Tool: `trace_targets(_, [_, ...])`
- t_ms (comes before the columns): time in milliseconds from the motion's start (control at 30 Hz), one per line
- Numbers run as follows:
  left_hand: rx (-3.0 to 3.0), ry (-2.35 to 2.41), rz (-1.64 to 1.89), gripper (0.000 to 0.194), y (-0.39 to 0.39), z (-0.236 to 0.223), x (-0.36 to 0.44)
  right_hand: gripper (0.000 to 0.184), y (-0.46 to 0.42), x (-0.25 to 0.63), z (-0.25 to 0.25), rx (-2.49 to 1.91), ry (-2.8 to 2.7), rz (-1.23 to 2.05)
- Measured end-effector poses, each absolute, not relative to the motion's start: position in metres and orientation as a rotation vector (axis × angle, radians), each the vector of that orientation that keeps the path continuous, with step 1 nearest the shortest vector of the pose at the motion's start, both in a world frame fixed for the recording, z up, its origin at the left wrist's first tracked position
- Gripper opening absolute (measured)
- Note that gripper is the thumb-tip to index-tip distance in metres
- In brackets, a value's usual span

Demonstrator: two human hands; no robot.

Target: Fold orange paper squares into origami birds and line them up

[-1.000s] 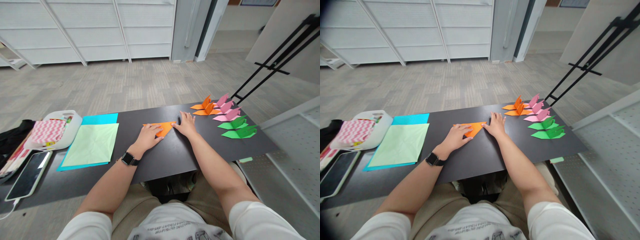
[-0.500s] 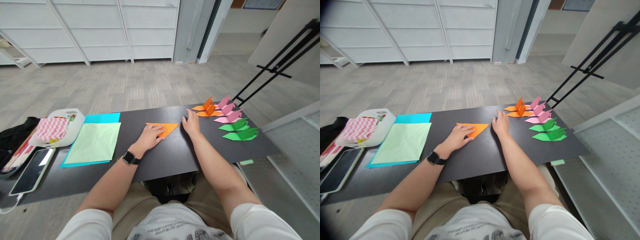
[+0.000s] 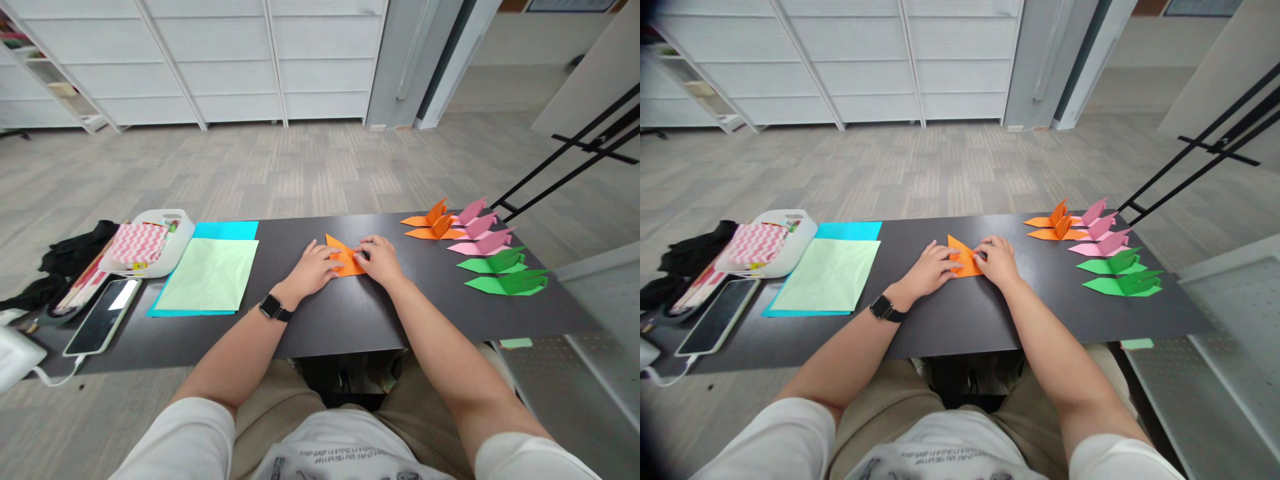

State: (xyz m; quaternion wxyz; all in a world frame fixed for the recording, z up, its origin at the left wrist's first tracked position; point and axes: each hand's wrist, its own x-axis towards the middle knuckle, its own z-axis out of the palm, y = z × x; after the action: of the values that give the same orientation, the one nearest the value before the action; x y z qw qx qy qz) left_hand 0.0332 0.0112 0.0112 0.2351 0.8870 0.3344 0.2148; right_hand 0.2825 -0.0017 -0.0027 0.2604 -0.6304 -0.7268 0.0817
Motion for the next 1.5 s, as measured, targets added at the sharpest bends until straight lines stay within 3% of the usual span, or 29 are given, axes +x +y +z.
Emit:
trace_targets(267, [2.344,1.194,0.814,0.041,0.011,0.022,0.028,0.014,0.003,0.287,0.005,-1.557,-1.613,0.425])
trace_targets(433, [1.811,1.253,1.009,0.041,0.016,0.017,0.033,0.019,0.001,0.287,0.014,-1.454,-1.443,0.46])
trace_targets(700, [0.994,0.883,0.842,0.041,0.011,0.018,0.044,0.014,-0.011,0.273,0.032,-1.355,-1.48,0.29])
trace_targets(1067, [0.786,0.814,0.879,0.039,0.011,0.022,0.04,0.014,-0.017,0.269,0.037,-1.306,-1.616,0.28])
trace_targets(1500, [0.697,0.719,0.893,0.023,0.018,0.015,0.036,0.021,-0.018,0.271,0.034,-1.253,-1.75,0.264])
